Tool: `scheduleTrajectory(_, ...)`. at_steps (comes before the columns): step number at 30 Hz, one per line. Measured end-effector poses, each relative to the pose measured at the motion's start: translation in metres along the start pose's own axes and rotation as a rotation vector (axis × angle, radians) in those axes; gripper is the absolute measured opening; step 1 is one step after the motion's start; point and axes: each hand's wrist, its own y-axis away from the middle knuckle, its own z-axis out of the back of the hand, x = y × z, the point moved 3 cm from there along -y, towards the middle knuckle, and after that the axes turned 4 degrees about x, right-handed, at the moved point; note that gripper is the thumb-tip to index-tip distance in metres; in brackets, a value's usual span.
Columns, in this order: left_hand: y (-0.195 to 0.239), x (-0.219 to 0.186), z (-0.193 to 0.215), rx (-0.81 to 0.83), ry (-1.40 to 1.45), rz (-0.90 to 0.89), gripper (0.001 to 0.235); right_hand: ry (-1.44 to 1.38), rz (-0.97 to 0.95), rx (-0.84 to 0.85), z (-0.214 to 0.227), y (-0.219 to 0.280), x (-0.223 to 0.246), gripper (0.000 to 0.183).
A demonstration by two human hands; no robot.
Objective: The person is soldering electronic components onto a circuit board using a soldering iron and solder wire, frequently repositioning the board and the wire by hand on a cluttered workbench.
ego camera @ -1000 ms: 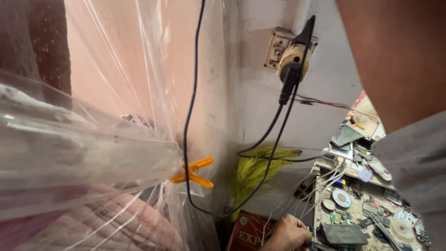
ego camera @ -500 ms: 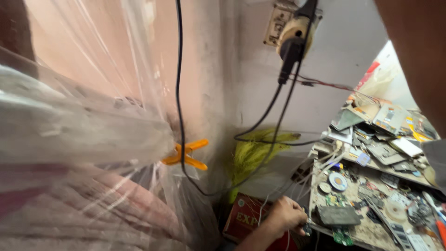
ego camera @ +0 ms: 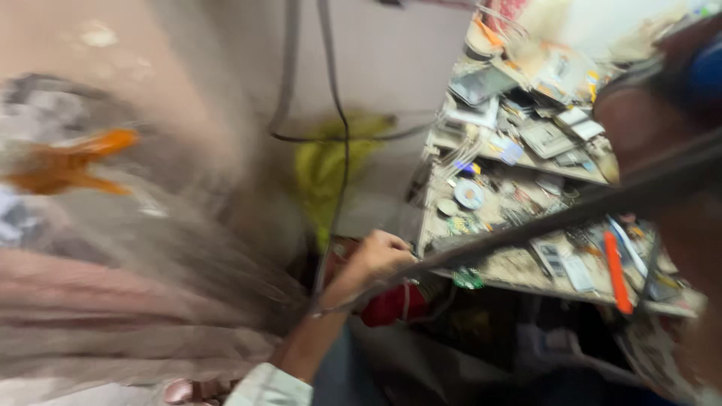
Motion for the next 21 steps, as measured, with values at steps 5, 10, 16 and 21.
scheduleTrajectory(5,-0.003,-0.007,-0.003,-0.108,-0.075,0.135,0.012,0.010,-0.130,-0.093,0.004,0.049,-0.041,0.024)
scheduleTrajectory(10,0.001,-0.012,-0.007,-0.129,-0.080,0.143,0.011,-0.148,-0.356,-0.226,-0.012,0.114,-0.099,0.024)
scheduleTrajectory(16,0.002,-0.013,-0.009,-0.156,-0.103,0.182,0.011,-0.816,-0.487,-0.054,-0.042,0.205,-0.174,0.040)
scheduleTrajectory(21,0.001,-0.012,-0.009,-0.180,-0.101,0.193,0.011,-0.550,-0.358,0.048,-0.056,0.238,-0.202,0.024)
